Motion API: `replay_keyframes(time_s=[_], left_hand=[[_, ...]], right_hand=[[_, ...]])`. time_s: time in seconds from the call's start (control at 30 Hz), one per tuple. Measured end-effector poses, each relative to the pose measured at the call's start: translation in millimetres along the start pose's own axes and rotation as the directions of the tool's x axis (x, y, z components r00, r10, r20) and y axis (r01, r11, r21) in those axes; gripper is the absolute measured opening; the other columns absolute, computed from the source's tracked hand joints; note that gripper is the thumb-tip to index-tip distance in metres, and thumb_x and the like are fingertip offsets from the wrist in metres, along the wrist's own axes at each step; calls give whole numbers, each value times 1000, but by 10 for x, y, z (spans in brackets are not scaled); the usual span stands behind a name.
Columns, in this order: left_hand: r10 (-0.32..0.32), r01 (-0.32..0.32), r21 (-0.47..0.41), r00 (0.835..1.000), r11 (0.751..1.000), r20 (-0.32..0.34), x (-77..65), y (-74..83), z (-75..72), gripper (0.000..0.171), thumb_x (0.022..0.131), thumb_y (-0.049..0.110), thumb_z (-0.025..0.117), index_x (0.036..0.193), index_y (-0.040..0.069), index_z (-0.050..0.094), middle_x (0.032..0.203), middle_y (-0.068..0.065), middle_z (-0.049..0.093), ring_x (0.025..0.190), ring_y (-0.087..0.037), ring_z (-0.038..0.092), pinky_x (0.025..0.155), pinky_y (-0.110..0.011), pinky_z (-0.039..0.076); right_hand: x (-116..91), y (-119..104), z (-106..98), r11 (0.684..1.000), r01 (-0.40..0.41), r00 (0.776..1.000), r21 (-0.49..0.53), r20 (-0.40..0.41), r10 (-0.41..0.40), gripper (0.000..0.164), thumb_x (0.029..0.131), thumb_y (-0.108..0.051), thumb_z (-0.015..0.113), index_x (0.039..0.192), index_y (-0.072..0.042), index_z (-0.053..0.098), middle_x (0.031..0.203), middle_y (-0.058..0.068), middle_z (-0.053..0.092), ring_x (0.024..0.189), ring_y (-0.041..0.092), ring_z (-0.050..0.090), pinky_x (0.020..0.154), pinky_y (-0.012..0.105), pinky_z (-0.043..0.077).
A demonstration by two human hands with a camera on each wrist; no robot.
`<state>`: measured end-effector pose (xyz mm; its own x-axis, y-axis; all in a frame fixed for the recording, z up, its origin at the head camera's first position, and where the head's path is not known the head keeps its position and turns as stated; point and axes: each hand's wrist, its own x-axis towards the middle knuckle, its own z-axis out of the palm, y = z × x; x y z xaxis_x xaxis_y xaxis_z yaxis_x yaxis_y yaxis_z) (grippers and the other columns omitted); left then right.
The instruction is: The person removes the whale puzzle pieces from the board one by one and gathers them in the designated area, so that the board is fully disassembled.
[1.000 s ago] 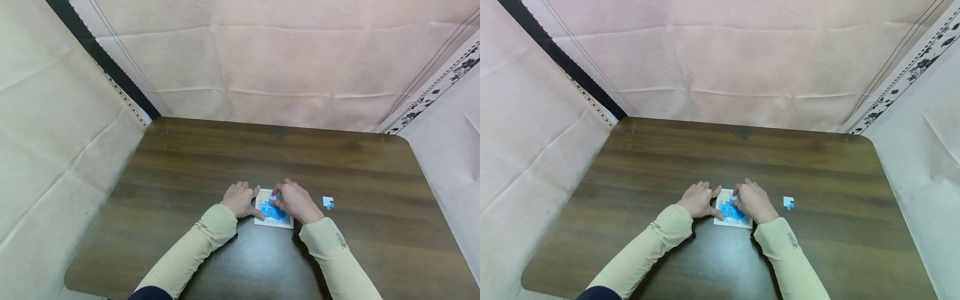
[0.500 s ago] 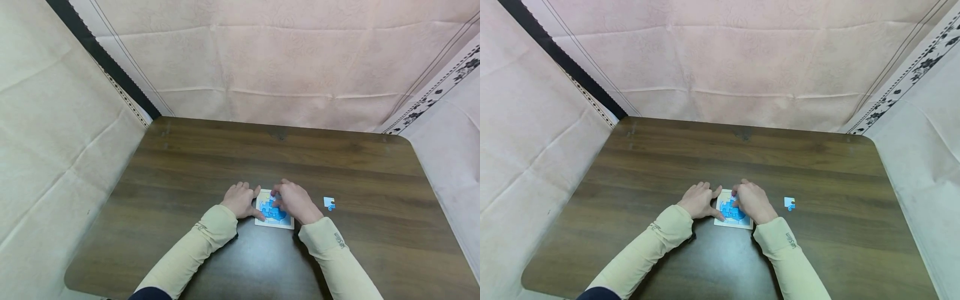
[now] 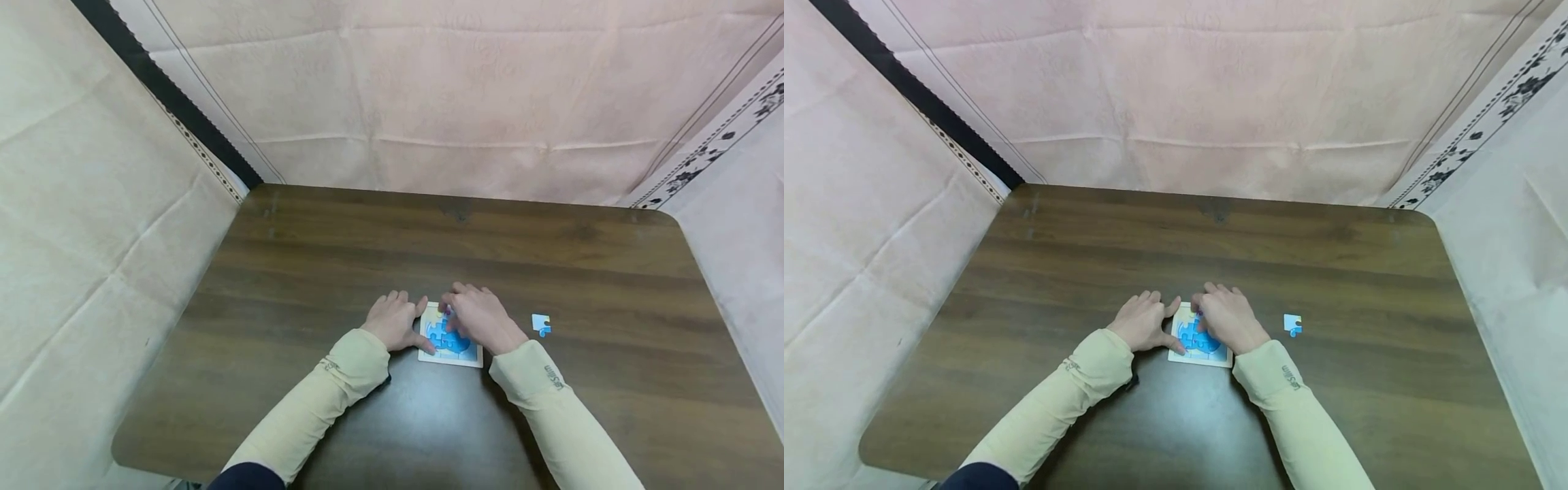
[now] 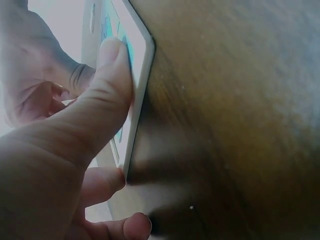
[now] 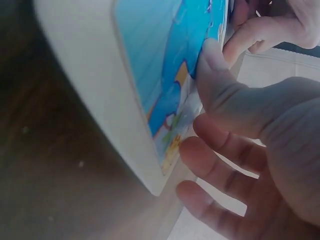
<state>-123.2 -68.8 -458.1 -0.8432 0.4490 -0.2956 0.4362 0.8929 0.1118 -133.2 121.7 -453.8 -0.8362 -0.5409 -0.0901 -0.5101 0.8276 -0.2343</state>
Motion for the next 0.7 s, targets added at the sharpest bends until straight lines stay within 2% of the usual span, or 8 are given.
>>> replay_keyframes(time_s=[0.2, 0.43, 0.7], left_hand=[[2, -2, 3, 1000, 1000, 4, 18, -3, 0, 103, 66, 78, 65, 149, 21, 42, 117, -14, 58, 99, -25, 49, 85, -36, 42], [-2, 2, -3, 1000, 1000, -4, 19, -6, -8, 102, 67, 77, 65, 149, 21, 41, 122, -15, 57, 105, -27, 50, 89, -38, 42], [-2, 2, -1, 1000, 1000, -3, 1, -7, 13, 102, 67, 78, 65, 149, 21, 41, 123, -14, 56, 106, -26, 50, 87, -37, 42]], right_hand=[[37, -15, -12, 1000, -4, 1000, -1, 11, 4, 33, 75, -22, 85, 104, -14, 70, 99, 6, 61, 87, 24, 54, 80, 46, 51], [19, -23, 1, 997, -60, 998, 44, -4, 61, 34, 78, -20, 83, 107, -12, 68, 106, 7, 61, 95, 26, 50, 88, 49, 47], [-17, -44, 26, 982, -106, 994, 155, 0, 107, 29, 78, -16, 83, 103, -8, 71, 97, 6, 57, 79, 20, 53, 78, 37, 53]])
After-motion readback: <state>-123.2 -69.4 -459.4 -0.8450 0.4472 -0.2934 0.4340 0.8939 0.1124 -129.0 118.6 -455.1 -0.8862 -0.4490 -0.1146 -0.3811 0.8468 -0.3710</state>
